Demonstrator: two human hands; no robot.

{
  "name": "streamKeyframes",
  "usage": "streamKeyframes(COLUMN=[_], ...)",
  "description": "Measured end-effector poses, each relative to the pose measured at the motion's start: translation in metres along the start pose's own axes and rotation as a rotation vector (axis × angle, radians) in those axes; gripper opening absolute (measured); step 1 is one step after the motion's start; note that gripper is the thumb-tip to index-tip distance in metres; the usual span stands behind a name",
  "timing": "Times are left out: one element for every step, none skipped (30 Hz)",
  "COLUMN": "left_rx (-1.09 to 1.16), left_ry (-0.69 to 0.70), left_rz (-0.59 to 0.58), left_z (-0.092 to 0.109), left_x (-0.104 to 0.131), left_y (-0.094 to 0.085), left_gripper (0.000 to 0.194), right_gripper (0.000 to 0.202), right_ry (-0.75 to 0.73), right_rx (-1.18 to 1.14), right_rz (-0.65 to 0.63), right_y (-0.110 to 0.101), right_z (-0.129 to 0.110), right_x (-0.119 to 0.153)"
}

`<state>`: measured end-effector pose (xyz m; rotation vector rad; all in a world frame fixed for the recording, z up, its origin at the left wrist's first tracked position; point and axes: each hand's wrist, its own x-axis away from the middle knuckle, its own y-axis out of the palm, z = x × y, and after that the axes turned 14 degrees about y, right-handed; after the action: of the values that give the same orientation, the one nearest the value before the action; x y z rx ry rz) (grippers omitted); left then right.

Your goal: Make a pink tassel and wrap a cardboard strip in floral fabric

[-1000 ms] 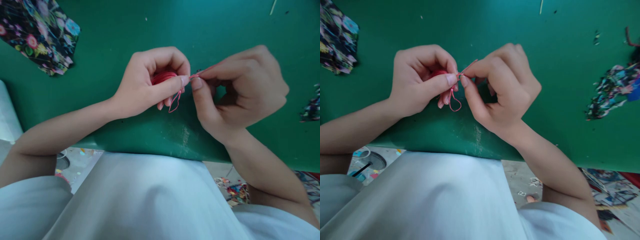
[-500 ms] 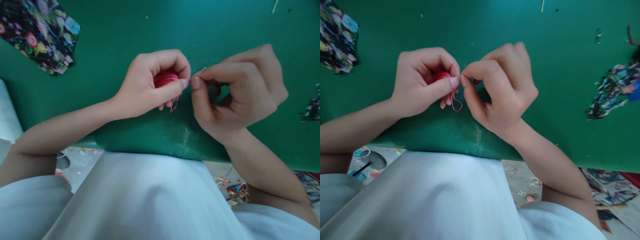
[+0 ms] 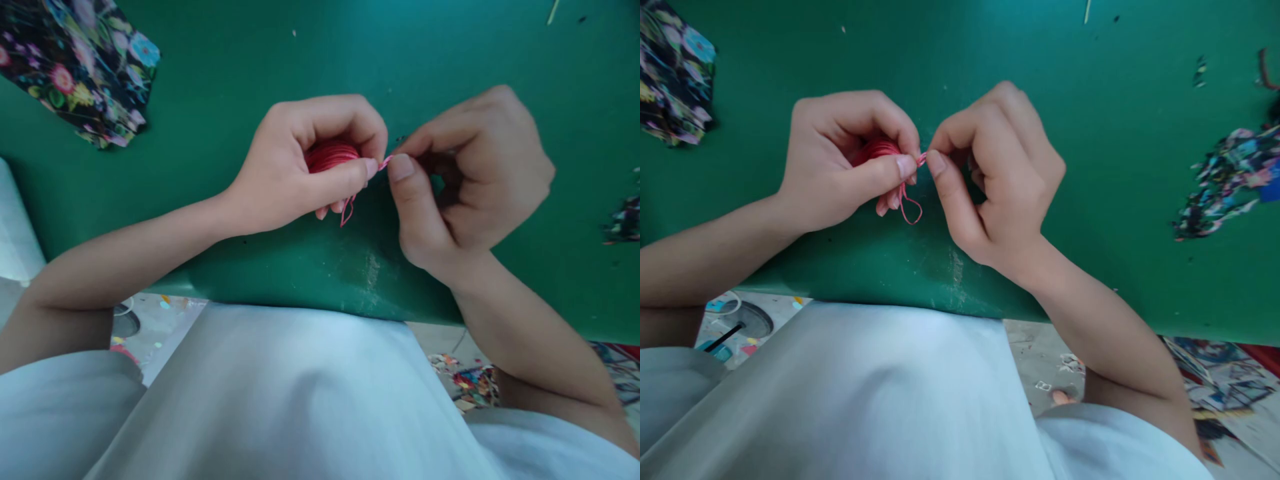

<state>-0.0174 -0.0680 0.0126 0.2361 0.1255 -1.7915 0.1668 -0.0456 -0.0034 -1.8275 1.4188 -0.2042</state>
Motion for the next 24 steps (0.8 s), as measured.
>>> streamKeyframes(left_rx=[0.009,0.014,0.016,0.013,0.009,0.006,0.007,0.009,0.013,0.017,0.018,0.018,0.017,0.016,0.019,0.021,0.023,0.024,0.024,0.023,0.023,0.026,0.031,0.036], left_ry=[0.011,0.018,0.022,0.02,0.013,0.01,0.009,0.009,0.008,0.004,-0.004,-0.012,-0.021,-0.024,-0.02,-0.015,-0.017,-0.022,-0.026,-0.029,-0.038,-0.042,-0.038,-0.036], left_rz=[0.004,0.008,0.009,0.007,0.006,0.007,0.007,0.008,0.009,0.009,0.008,0.007,0.006,0.006,0.008,0.008,0.007,0.004,0.005,0.006,0.005,0.003,0.002,-0.002], left_z=[-0.0002,-0.0005,-0.0007,-0.0009,-0.0011,-0.0011,-0.0011,-0.0011,-0.0011,-0.001,-0.001,-0.0009,-0.0008,-0.0007,-0.0006,-0.0005,-0.0003,0.0,0.0003,0.0006,0.0008,0.0009,0.0007,0.0001], left_x=[-0.0002,-0.0004,-0.0005,-0.0006,-0.0006,-0.0006,-0.0005,-0.0004,-0.0003,-0.0002,-0.0001,0.0,0.0,0.0,0.0,0.0,0.0,-0.0001,-0.0001,0.0,0.0,0.0,0.0001,0.0001], left_y=[0.0,0.0,0.0,-0.0001,-0.0001,-0.0002,-0.0003,-0.0005,-0.0006,-0.0008,-0.001,-0.0012,-0.0014,-0.0015,-0.0016,-0.0017,-0.0017,-0.0018,-0.0018,-0.0018,-0.0018,-0.0019,-0.002,-0.0022], left_gripper=[0.013,0.013,0.013,0.013,0.013,0.013,0.013,0.013,0.013,0.013,0.013,0.013,0.013,0.013,0.013,0.013,0.013,0.013,0.013,0.013,0.013,0.013,0.012,0.012], right_gripper=[0.009,0.01,0.011,0.011,0.013,0.016,0.02,0.024,0.028,0.031,0.032,0.03,0.026,0.023,0.019,0.017,0.016,0.015,0.014,0.012,0.008,0.004,0.002,0.004], right_ry=[-0.005,-0.005,0.004,0.009,0.021,0.034,0.052,0.068,0.081,0.088,0.09,0.082,0.063,0.043,0.028,0.017,0.011,0.009,0.006,0.005,0.005,0.006,0.007,0.013], right_rx=[-0.003,-0.006,-0.008,-0.011,-0.01,-0.005,0.004,0.017,0.03,0.04,0.047,0.047,0.038,0.026,0.015,0.007,0.0,-0.008,-0.023,-0.047,-0.08,-0.117,-0.152,-0.182], right_rz=[-0.008,-0.018,-0.024,-0.031,-0.036,-0.046,-0.054,-0.061,-0.063,-0.061,-0.055,-0.05,-0.042,-0.037,-0.036,-0.036,-0.036,-0.035,-0.031,-0.025,-0.017,-0.007,0.0,0.007], right_y=[0.0001,0.0001,0.0002,0.0002,0.0002,0.0002,0.0003,0.0005,0.0008,0.0013,0.0019,0.0026,0.0032,0.0038,0.0044,0.0048,0.0051,0.0054,0.0055,0.0056,0.0056,0.0056,0.0056,0.0054], right_z=[0.0005,0.0009,0.0013,0.0015,0.0015,0.0013,0.0011,0.0007,0.0004,0.0,-0.0003,-0.0006,-0.0009,-0.001,-0.0011,-0.0011,-0.001,-0.0007,-0.0003,0.0002,0.0008,0.0014,0.0021,0.0028], right_x=[-0.0002,-0.0003,-0.0005,-0.0006,-0.0007,-0.0009,-0.0011,-0.0013,-0.0015,-0.0017,-0.0018,-0.0019,-0.0018,-0.0016,-0.0013,-0.001,-0.0006,-0.0003,-0.0001,0.0,0.0001,0.0,-0.0002,-0.0004])
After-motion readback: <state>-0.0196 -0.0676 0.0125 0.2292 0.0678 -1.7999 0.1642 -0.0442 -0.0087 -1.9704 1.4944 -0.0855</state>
